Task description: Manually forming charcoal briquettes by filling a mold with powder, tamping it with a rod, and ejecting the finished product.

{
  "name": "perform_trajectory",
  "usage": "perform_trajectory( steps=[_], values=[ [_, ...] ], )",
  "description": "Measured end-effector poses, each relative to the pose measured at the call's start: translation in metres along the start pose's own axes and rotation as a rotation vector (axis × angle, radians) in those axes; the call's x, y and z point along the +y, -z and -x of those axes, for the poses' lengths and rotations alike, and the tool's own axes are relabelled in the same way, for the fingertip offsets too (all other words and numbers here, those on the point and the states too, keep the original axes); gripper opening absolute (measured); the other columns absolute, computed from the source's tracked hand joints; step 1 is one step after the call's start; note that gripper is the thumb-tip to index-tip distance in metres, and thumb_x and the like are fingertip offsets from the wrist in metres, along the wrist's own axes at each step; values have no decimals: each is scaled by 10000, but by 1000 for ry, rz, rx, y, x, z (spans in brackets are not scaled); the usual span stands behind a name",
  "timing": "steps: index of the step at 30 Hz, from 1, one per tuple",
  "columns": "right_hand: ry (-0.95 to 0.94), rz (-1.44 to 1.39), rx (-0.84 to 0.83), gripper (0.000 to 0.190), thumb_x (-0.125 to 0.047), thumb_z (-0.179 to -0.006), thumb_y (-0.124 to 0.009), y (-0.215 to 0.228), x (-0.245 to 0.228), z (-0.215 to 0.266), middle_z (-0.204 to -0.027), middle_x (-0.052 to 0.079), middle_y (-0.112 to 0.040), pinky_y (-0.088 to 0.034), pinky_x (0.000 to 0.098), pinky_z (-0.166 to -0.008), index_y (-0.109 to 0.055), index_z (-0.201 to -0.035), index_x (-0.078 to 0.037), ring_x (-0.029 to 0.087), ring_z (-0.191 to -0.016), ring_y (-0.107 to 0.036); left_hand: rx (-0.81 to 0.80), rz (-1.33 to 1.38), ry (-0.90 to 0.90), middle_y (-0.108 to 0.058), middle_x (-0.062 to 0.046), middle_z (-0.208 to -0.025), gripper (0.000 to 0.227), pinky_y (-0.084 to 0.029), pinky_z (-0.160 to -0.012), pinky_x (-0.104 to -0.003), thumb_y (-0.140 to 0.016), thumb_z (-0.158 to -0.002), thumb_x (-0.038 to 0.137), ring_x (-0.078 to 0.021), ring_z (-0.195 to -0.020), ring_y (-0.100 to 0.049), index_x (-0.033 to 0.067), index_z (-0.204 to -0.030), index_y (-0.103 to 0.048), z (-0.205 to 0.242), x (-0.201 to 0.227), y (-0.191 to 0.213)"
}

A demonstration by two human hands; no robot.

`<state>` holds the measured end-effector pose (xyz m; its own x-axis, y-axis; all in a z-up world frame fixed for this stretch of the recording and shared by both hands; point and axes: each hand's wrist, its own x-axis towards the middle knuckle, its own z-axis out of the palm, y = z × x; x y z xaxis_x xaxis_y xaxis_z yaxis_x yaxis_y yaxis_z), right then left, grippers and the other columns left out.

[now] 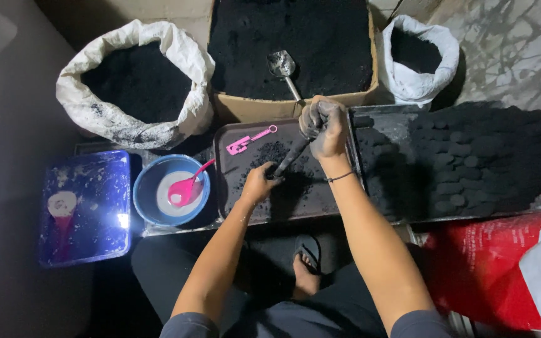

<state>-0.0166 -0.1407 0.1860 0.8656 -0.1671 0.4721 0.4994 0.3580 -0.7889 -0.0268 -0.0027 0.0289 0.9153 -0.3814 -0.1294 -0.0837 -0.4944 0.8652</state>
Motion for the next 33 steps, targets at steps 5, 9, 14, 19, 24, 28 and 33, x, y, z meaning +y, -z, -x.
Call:
perform_trajectory(
  steps=[5, 9, 14, 19, 24, 28, 33],
  values=[
    [30, -27, 8, 368, -260, -804, -405, 7, 30, 17, -355, 13, -183, -169, 213, -293, -293, -489, -106, 109, -280, -206, 12, -37, 7, -643, -194, -925, 433, -500, -772, -471, -705, -672, 116, -374, -917, -595, 21, -1074, -577, -9, -16, -7],
    [60, -1, 18, 376, -232, -798, -434, 4, 32, 27, -344, 23, -199, -194, 204, -274, -309, -470, -95, 123, -265, -232, 19, -90, 1, -644, -188, -920, 440, -496, -783, -480, -703, -660, 129, -373, -915, -595, 31, -1070, -575, -10, -15, -10],
    [144, 24, 39, 449, -245, -867, -430, 2, 41, 24, -365, 7, -205, -212, 193, -290, -307, -458, -106, 101, -276, -249, 42, -92, -33, -646, -185, -909, 440, -497, -768, -476, -708, -636, 102, -374, -904, -596, 30, -1053, -588, -26, -37, -16],
    [123, 60, 46, 436, -234, -851, -445, 4, 47, 28, -377, 14, -195, -200, 212, -288, -289, -468, -98, 107, -282, -238, 37, -36, 0, -659, -138, -867, 379, -505, -743, -461, -707, -633, 163, -344, -888, -602, 107, -995, -608, -12, -23, -12],
    [99, -28, -19, 420, -206, -837, -471, 7, 52, 27, -400, -6, -193, -199, 198, -291, -298, -468, -105, 93, -288, -235, 42, 1, -64, -660, -135, -763, 297, -514, -650, -423, -710, -626, 114, -347, -800, -625, 73, -904, -612, -19, -36, -17],
    [100, -41, -33, 414, -183, -832, -475, 0, 49, 23, -408, -1, -197, -216, 199, -295, -306, -463, -103, 96, -289, -246, 56, -17, -85, -648, -163, -738, 290, -502, -623, -448, -717, -615, 138, -375, -777, -615, 44, -862, -598, -18, -31, -14],
    [130, 16, -113, 397, -139, -814, -497, -4, 53, 16, -409, -5, -243, -260, 195, -296, -338, -456, -77, 98, -275, -294, 49, -1, -100, -642, -189, -734, 269, -476, -631, -486, -705, -622, 162, -405, -781, -604, 26, -821, -586, -12, -6, 0]
  ],
)
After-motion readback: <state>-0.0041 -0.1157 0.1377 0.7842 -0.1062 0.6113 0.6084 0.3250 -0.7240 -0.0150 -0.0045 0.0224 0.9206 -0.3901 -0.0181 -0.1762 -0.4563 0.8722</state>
